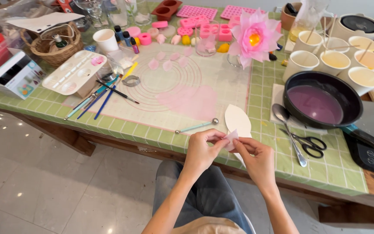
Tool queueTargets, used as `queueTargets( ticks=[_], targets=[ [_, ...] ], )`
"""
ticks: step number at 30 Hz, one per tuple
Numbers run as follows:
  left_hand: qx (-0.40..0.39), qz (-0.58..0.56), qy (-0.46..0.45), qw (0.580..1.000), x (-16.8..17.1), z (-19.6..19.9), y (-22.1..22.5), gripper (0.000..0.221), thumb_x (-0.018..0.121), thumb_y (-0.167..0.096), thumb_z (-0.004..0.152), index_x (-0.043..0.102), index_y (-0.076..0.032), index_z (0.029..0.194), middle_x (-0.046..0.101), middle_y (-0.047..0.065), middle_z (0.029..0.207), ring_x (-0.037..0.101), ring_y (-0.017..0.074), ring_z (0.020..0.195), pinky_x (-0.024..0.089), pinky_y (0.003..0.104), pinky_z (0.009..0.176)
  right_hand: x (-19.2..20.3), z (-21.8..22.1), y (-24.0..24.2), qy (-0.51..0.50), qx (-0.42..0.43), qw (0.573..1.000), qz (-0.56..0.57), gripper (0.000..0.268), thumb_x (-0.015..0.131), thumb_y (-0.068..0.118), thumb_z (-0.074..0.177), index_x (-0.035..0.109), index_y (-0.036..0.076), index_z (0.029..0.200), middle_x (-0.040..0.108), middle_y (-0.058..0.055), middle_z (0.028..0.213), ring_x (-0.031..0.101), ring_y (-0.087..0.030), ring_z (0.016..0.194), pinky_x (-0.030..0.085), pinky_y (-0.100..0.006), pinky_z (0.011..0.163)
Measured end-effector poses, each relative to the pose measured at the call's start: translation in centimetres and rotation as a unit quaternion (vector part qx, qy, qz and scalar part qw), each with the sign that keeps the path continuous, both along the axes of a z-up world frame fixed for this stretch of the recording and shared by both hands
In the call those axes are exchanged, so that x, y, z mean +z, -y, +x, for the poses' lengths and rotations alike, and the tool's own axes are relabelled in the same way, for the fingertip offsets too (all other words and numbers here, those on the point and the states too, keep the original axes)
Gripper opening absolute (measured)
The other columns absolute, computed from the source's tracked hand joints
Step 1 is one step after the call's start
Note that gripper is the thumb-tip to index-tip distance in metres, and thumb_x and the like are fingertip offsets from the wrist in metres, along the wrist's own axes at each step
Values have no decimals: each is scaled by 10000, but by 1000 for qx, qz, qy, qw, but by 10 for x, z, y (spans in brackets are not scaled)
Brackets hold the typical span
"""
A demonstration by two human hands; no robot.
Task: Shaping wax or fabric petals using a ball sculpting tool on a workbench in a candle-making studio.
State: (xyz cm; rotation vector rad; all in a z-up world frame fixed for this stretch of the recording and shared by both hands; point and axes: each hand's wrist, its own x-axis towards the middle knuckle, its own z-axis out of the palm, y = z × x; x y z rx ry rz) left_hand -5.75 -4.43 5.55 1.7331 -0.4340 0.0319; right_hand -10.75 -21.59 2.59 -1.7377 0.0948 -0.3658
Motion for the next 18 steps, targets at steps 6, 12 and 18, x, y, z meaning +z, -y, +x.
queueTargets(
  ticks=[6, 12, 18],
  targets=[
    [-11, -61, -48, 997, -26, 54, -26, 76, 734, -39, 865, 764, 1, 923, 788, 81, 836, 746, 122, 754, 584, 247, 679, 17, 14, -1, -39, 14, 999, -21, 345, 689, 95, 917, 694, -15, 1244, 812, -123, 898, 787, -148, 823, 564, -250, 761],
    [139, 1, 11, 990, -46, 225, -124, 60, 738, -47, 837, 763, -7, 875, 755, 85, 725, 711, 126, 577, 554, 267, 534, -26, 45, 58, 11, 1, 1000, 8, 272, 636, 86, 992, 699, -60, 1213, 786, -154, 931, 776, -196, 825, 588, -268, 778],
    [276, 51, -45, 959, -61, 346, -166, 111, 780, -49, 747, 753, 16, 833, 745, 101, 687, 704, 157, 505, 557, 281, 480, -40, 66, 66, 20, -87, 995, 43, 264, 609, 90, 1049, 681, -101, 1215, 744, -165, 921, 705, -177, 733, 550, -255, 684]
  ],
)
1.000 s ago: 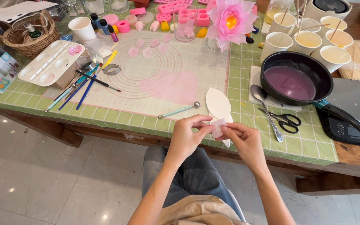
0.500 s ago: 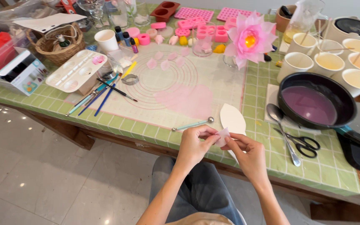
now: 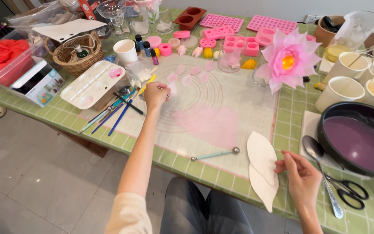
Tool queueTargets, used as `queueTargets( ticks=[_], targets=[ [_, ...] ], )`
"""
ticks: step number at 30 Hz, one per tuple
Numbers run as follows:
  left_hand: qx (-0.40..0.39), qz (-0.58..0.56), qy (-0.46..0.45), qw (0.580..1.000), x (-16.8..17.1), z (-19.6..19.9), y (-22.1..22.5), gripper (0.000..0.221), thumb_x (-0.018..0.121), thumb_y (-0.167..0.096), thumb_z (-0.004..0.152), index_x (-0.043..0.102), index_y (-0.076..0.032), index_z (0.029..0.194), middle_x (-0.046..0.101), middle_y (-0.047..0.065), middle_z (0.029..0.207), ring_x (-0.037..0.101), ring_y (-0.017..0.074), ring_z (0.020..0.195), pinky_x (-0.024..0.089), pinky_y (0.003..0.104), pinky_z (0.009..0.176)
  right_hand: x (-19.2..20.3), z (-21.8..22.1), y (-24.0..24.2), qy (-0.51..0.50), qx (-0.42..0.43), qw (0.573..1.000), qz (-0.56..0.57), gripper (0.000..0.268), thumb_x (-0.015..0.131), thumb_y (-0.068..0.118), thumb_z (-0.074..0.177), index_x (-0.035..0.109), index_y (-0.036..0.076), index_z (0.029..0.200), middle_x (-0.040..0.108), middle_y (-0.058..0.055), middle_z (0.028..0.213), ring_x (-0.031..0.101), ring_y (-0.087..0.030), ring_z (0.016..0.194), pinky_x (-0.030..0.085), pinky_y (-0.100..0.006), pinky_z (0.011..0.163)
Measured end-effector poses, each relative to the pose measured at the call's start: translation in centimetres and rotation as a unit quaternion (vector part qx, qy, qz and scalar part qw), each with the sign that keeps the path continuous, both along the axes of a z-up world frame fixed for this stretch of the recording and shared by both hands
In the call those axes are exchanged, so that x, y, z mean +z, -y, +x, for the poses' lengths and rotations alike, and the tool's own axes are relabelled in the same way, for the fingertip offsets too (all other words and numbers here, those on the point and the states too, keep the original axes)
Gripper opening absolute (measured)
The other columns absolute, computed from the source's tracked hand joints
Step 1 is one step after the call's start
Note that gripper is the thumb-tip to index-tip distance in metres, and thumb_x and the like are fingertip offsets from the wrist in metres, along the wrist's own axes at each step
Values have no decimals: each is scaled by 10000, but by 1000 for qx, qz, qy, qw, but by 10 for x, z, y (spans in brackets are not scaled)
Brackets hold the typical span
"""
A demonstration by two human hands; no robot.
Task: Shaping wax or fabric petals using a ball sculpting tool on a workbench in a candle-making studio.
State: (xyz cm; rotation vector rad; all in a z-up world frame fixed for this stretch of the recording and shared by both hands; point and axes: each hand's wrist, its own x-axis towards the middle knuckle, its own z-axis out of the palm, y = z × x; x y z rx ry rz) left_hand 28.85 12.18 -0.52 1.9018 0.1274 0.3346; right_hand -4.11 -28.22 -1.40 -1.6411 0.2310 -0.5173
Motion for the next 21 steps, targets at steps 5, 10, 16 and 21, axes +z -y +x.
queueTargets(
  ticks=[5, 10, 16, 21],
  targets=[
    [-41, -36, -22, 998, -23, 68, 33, 119, 772, -16, 706, 760, 23, 818, 744, 97, 687, 702, 163, 497, 562, 292, 457, -20, 2, 3, -43, -24, 999, 9, 269, 619, 87, 1040, 694, -99, 1218, 731, -164, 892, 667, -153, 697, 525, -250, 648],
    [-129, -57, -40, 989, -31, 103, 115, 94, 763, -9, 699, 754, 30, 785, 742, 114, 670, 696, 177, 479, 559, 307, 445, -41, 5, 9, -65, -21, 998, 5, 266, 648, 61, 1001, 708, -100, 1204, 737, -160, 886, 638, -139, 688, 510, -245, 626],
    [-148, -15, -74, 986, -12, 100, 181, 72, 737, -10, 723, 734, 25, 786, 743, 141, 675, 722, 219, 518, 573, 341, 490, -58, 4, 19, -102, -42, 994, 25, 234, 656, 47, 983, 728, -97, 1152, 752, -173, 846, 649, -153, 668, 515, -246, 621],
    [-125, 336, 135, 924, 18, 74, 177, 223, 809, -76, 685, 717, 16, 866, 721, 223, 891, 704, 390, 840, 548, 495, 692, -55, 4, 16, -118, -57, 991, 8, 226, 673, 61, 981, 747, -89, 1133, 758, -161, 842, 645, -148, 669, 514, -248, 619]
  ],
)
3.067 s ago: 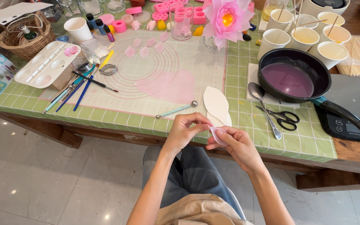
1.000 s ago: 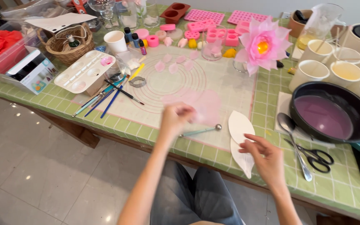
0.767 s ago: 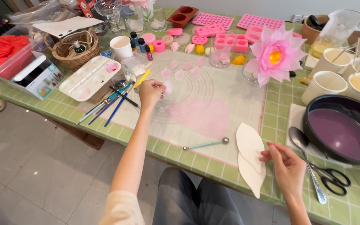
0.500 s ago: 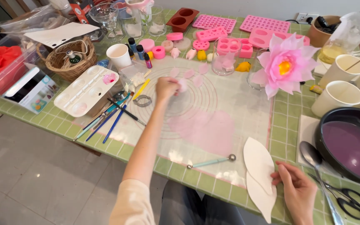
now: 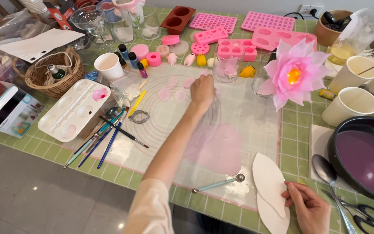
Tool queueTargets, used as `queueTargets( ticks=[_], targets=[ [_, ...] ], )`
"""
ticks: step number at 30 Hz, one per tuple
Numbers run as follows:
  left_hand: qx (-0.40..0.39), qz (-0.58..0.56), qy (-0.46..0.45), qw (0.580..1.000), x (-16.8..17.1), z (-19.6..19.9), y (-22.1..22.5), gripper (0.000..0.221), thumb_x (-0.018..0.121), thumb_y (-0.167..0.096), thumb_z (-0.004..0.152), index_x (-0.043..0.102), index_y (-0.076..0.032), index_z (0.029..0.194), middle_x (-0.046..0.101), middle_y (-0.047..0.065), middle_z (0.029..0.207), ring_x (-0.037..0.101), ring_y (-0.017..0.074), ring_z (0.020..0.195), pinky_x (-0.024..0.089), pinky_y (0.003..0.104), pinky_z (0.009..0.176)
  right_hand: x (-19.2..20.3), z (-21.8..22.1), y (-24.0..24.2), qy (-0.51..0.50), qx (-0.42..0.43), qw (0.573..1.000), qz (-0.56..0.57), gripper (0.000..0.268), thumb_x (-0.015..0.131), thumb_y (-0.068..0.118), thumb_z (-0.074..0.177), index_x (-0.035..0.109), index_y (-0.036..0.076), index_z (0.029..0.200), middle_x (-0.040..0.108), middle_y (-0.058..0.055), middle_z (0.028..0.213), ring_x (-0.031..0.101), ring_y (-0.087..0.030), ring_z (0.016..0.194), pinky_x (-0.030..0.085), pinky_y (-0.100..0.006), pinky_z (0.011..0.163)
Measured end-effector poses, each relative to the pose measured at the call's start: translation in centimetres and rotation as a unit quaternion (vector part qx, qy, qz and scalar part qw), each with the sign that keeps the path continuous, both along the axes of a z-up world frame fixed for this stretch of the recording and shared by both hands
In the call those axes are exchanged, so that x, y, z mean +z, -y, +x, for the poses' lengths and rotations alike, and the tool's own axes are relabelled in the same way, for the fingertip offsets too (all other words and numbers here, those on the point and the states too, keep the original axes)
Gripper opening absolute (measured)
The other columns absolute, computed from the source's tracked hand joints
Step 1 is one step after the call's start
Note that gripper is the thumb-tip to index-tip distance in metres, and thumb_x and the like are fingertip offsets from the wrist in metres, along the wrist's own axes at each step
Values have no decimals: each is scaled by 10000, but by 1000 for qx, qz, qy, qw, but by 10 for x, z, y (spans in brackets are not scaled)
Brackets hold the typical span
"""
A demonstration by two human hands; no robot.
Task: Shaping wax or fabric petals using a ball sculpting tool on a workbench in a candle-making studio.
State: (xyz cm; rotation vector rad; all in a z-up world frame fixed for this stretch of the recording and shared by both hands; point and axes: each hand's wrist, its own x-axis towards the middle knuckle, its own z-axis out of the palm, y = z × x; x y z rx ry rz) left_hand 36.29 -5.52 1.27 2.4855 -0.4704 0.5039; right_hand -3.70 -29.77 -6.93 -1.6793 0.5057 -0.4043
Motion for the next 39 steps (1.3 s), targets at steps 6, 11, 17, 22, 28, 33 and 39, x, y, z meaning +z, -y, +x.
queueTargets(
  ticks=[6, 11, 17, 22, 28, 33, 39],
  targets=[
    [-122, 31, -57, 990, 1, -43, -64, 168, 648, -42, 832, 762, -147, 897, 751, 107, 955, 711, 338, 964, 543, 481, 829, 25, 5, -11, 5, 28, 999, -20, 233, 689, 102, 968, 751, -68, 1116, 742, -106, 819, 609, -111, 636, 479, -226, 580],
    [-168, 89, -102, 976, 5, -97, -86, 257, 625, 11, 753, 735, -160, 911, 661, 79, 951, 625, 290, 1044, 468, 451, 885, 38, 8, -19, 11, 41, 998, -44, 224, 695, 112, 968, 761, -46, 1113, 732, -82, 794, 591, -84, 631, 463, -219, 558],
    [-137, 133, -112, 975, -7, -115, -80, 309, 610, 41, 734, 675, -162, 958, 590, 75, 1054, 538, 289, 1129, 414, 453, 892, 38, 8, -19, 40, 58, 997, -44, 213, 697, 117, 969, 761, -37, 1100, 726, -67, 784, 596, -76, 619, 474, -213, 556],
    [-123, 150, -85, 977, -20, -112, -71, 308, 606, 46, 758, 632, -159, 987, 585, 66, 1093, 524, 296, 1157, 408, 470, 883, 42, 7, -20, 57, 60, 995, -51, 212, 698, 126, 970, 762, -35, 1092, 733, -55, 780, 607, -68, 625, 486, -209, 560],
    [-123, 133, -105, 978, -8, -112, -76, 313, 608, 50, 747, 604, -131, 1003, 602, 70, 1078, 543, 292, 1140, 409, 470, 894, 48, 7, -23, 55, 68, 995, -40, 210, 693, 131, 969, 773, -28, 1081, 731, -59, 769, 608, -65, 622, 507, -210, 557],
    [-194, 89, -90, 973, -8, -111, -87, 438, 623, 84, 663, 725, -127, 1034, 618, 89, 996, 611, 296, 1030, 502, 402, 868, 55, 5, -26, 59, 65, 994, -71, 214, 699, 140, 965, 772, -21, 1085, 735, -54, 748, 602, -62, 602, 494, -211, 548],
    [-158, 134, -119, 971, 2, -110, -78, 166, 692, 2, 780, 724, -109, 898, 626, 65, 1000, 640, 272, 1013, 526, 420, 804, 57, 4, -27, 57, 60, 994, -68, 217, 706, 145, 958, 776, -26, 1072, 737, -61, 740, 603, -68, 595, 489, -215, 540]
  ],
)
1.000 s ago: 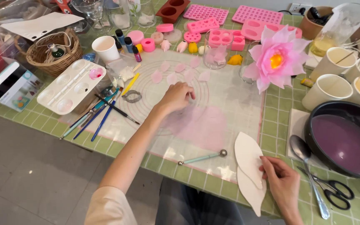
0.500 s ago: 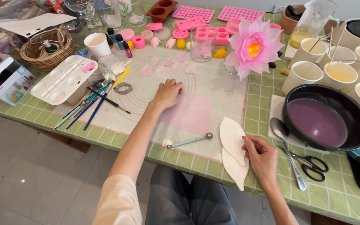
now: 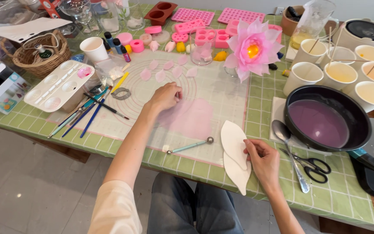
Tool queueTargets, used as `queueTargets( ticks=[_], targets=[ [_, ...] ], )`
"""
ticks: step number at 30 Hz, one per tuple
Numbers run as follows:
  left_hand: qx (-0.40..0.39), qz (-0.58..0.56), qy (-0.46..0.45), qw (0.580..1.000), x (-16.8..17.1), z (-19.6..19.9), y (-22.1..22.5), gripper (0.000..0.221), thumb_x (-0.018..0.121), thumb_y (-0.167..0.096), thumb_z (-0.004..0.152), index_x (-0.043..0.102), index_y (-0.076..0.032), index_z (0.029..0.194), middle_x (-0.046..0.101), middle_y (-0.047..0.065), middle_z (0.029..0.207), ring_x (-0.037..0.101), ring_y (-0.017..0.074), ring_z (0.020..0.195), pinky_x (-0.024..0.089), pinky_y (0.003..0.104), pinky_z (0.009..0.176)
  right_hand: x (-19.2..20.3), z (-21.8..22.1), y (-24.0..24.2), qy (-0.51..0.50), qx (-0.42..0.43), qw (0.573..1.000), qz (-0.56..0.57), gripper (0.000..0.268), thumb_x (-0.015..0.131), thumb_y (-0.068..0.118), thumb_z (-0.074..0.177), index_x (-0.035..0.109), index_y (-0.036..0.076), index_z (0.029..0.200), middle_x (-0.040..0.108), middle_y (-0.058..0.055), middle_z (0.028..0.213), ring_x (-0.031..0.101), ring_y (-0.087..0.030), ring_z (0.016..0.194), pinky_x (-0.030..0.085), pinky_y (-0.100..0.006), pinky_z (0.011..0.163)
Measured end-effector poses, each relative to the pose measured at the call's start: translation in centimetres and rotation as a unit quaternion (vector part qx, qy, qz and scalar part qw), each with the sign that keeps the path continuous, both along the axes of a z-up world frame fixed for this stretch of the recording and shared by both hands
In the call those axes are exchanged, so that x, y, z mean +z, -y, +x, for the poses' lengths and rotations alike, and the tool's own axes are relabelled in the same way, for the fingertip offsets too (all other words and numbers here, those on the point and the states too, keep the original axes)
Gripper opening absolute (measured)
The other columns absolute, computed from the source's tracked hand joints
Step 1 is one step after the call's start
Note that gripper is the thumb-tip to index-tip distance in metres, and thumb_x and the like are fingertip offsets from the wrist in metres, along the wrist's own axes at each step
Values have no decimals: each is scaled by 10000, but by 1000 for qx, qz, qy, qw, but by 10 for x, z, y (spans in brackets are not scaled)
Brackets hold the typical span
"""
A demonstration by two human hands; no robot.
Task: Shaping wax or fabric petals using a ball sculpting tool on a workbench in a candle-making studio.
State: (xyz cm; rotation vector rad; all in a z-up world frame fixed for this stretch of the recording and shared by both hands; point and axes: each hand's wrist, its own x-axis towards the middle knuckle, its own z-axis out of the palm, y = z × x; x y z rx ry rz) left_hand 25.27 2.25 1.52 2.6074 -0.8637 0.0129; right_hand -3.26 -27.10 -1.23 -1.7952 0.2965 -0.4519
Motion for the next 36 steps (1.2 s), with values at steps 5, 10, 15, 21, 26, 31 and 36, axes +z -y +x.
queueTargets(
  ticks=[5, 10, 15, 21, 26, 31, 36],
  targets=[
    [-13, 48, -17, 999, 7, 21, 6, 116, 773, -73, 765, 718, -101, 864, 668, 80, 957, 659, 271, 981, 527, 429, 778, -2, 0, 2, 2, 3, 1000, 17, 221, 698, 148, 959, 776, -25, 1072, 741, -57, 742, 611, -62, 602, 501, -211, 548],
    [-26, 62, -36, 997, 29, 24, -16, 110, 775, -72, 776, 721, -90, 870, 741, 98, 883, 708, 280, 904, 532, 440, 744, 0, 1, 2, -3, 2, 1000, 15, 220, 702, 150, 964, 779, -30, 1065, 736, -61, 739, 601, -67, 595, 500, -213, 552],
    [-3, -99, -18, 995, 73, -23, -34, 100, 743, -55, 847, 704, -60, 939, 767, 119, 851, 741, 233, 794, 538, 372, 696, -4, 1, 2, 26, 6, 999, 37, 225, 712, 148, 952, 762, -33, 1075, 735, -41, 750, 621, -50, 617, 512, -212, 555],
    [-3, -282, -128, 951, 60, -99, -20, 183, 735, -43, 889, 734, -15, 1070, 780, 84, 853, 707, 118, 735, 528, 267, 646, 51, -39, 2, 90, 147, 950, -261, 342, 835, 181, 785, 782, 23, 1083, 768, -118, 1065, 692, -250, 1023, 542, -362, 892],
    [-57, -369, -370, 851, 36, -180, 26, 177, 722, -59, 912, 723, 28, 1066, 790, 87, 913, 758, 116, 796, 605, 262, 746, 54, -50, 17, 86, 243, 890, -375, 428, 840, 240, 759, 759, 27, 1121, 687, -176, 1285, 601, -355, 1234, 485, -438, 1005],
    [-39, -401, -425, 811, 28, -211, 63, 158, 729, -47, 916, 728, 25, 1057, 787, 108, 928, 745, 140, 808, 599, 275, 759, 36, -36, 33, 143, 250, 852, -436, 313, 769, 194, 849, 751, 26, 1113, 726, -163, 1232, 644, -344, 1208, 514, -435, 1018],
    [-18, -421, -116, 900, 33, -248, 89, 112, 685, -66, 948, 733, -6, 1030, 795, 84, 962, 794, 157, 905, 622, 302, 783, 55, -16, 39, 68, 187, 929, -311, 211, 637, 144, 987, 720, -7, 1109, 753, -173, 974, 747, -293, 872, 565, -386, 765]
  ],
)
